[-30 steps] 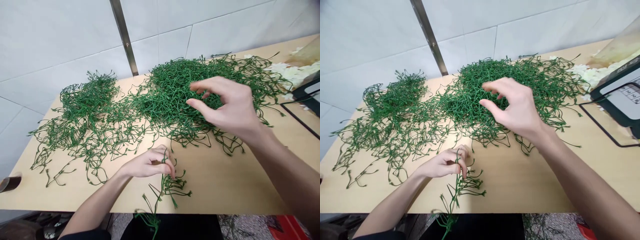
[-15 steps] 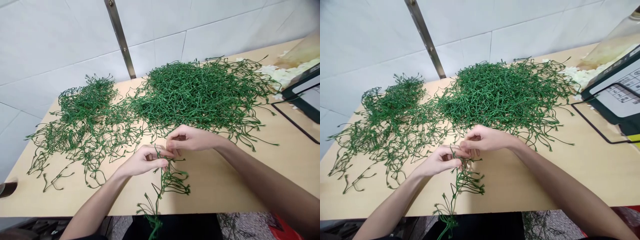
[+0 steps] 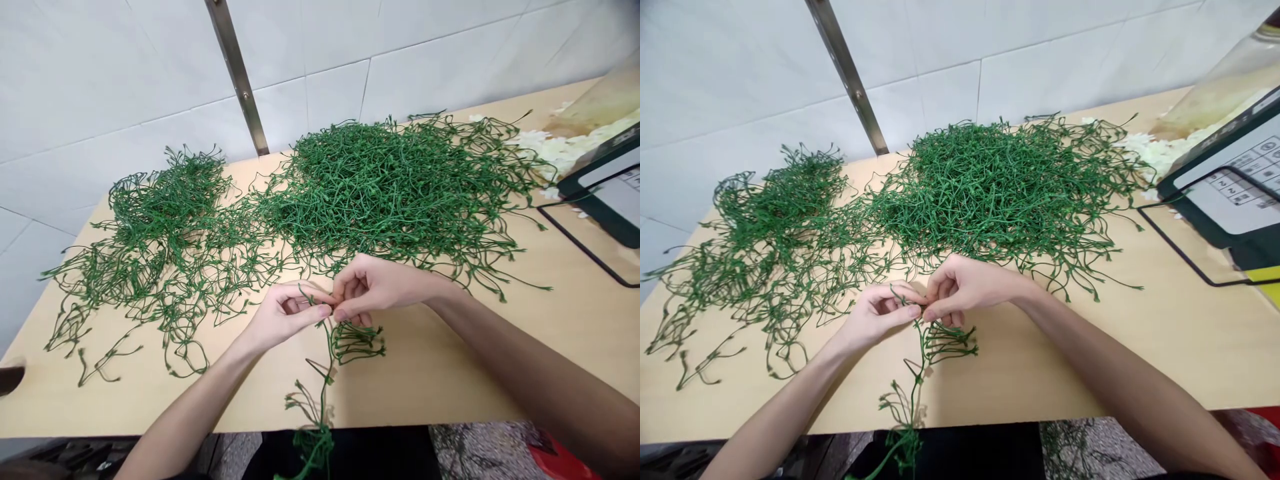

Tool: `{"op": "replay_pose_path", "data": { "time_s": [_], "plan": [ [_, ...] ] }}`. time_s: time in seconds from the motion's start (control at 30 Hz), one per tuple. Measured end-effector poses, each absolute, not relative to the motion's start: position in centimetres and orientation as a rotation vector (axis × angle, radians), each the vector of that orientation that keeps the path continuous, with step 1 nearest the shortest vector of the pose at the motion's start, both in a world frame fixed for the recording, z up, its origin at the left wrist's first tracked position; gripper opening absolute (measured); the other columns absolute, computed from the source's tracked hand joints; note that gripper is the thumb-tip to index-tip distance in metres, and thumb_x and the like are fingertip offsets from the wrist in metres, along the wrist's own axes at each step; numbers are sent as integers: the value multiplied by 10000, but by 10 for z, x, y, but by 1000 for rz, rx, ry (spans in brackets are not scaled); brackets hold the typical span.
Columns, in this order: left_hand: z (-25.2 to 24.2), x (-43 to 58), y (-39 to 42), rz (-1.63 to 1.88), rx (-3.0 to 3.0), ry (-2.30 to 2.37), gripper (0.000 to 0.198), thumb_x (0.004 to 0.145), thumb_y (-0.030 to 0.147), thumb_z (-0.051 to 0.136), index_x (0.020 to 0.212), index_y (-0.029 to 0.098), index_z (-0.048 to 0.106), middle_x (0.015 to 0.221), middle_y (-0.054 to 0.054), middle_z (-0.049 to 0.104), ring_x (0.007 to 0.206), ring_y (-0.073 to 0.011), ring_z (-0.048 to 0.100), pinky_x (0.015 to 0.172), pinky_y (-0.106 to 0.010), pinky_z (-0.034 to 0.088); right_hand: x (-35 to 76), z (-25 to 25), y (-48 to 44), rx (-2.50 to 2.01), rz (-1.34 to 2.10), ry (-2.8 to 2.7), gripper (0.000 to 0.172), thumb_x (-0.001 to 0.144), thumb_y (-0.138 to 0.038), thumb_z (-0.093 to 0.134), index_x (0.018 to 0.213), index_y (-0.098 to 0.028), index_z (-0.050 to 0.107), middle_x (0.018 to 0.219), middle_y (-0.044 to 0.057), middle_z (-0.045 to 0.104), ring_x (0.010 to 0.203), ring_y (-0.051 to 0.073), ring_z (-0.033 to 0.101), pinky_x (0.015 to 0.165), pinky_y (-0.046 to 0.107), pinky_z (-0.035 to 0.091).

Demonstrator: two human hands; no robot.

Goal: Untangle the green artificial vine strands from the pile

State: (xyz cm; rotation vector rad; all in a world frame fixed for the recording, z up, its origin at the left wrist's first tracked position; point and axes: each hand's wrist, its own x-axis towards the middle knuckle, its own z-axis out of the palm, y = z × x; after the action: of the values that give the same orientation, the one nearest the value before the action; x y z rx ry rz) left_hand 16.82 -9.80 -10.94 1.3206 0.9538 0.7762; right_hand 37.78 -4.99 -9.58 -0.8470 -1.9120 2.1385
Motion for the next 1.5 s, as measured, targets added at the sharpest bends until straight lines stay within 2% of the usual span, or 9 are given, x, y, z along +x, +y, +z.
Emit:
{"op": "replay_pose_path", "data": {
  "time_s": [0.1,0.2,0.33,0.47,0.73,0.9,1.03,1.3,1.5],
  "plan": [
    [-111,170,-100,856,1261,980,222,740,333,781,822,127,764,745,-63,692,549,-77,509,456,-196,347,376,-95,-53,-832,2070,-1904,337,727,-425,780,792,-105,695,610,16,679,432,72,581,464,197,508],
    [-113,169,-102,841,1163,983,273,759,366,765,890,127,745,527,8,611,385,-30,341,380,-176,230,375,-94,-53,-822,1856,-1961,328,724,-424,782,700,-120,663,550,-13,614,423,51,509,414,175,420],
    [-114,168,-103,817,1187,976,303,767,382,755,910,116,732,541,-29,663,395,-53,446,385,-174,278,374,-92,-53,-805,1611,-1953,357,628,-385,853,740,-146,612,687,-31,571,535,47,488,450,165,379],
    [-113,169,-102,806,1176,982,308,770,374,752,932,114,721,479,15,603,369,-47,437,381,-171,280,373,-91,-55,-758,1702,-2020,364,712,-396,794,917,-138,640,770,-5,614,575,62,535,502,182,429],
    [-112,171,-100,723,1241,969,274,691,319,815,751,109,649,544,72,449,479,-27,325,441,-170,240,381,-89,-54,-838,1863,-2153,247,811,-337,668,882,-105,714,562,-23,573,460,60,470,443,185,352],
    [-111,170,-98,588,1083,893,330,719,341,795,838,132,570,638,41,563,544,-48,463,519,-174,337,379,-93,-55,-807,1783,-2212,201,830,-282,635,838,-102,725,637,15,633,542,79,505,511,199,373],
    [-111,168,-97,386,1078,859,380,813,488,674,801,121,574,604,5,602,487,-56,453,475,-189,294,377,-90,-59,-821,1628,-2229,186,852,-246,596,855,-112,725,736,38,674,647,103,543,588,215,397],
    [-117,164,-100,313,1225,829,535,875,598,528,645,117,579,564,1,545,489,-65,468,472,-194,346,376,-98,-58,-691,1922,-2364,315,917,-307,531,687,-118,636,503,-70,377,455,47,305,449,200,241],
    [-122,165,-101,340,1081,848,548,778,647,621,605,137,523,515,25,513,435,-59,459,443,-192,352,373,-110,-63,-609,1997,-2207,332,868,-443,611,769,-127,615,591,-61,422,526,53,359,483,199,271]
  ]
}}
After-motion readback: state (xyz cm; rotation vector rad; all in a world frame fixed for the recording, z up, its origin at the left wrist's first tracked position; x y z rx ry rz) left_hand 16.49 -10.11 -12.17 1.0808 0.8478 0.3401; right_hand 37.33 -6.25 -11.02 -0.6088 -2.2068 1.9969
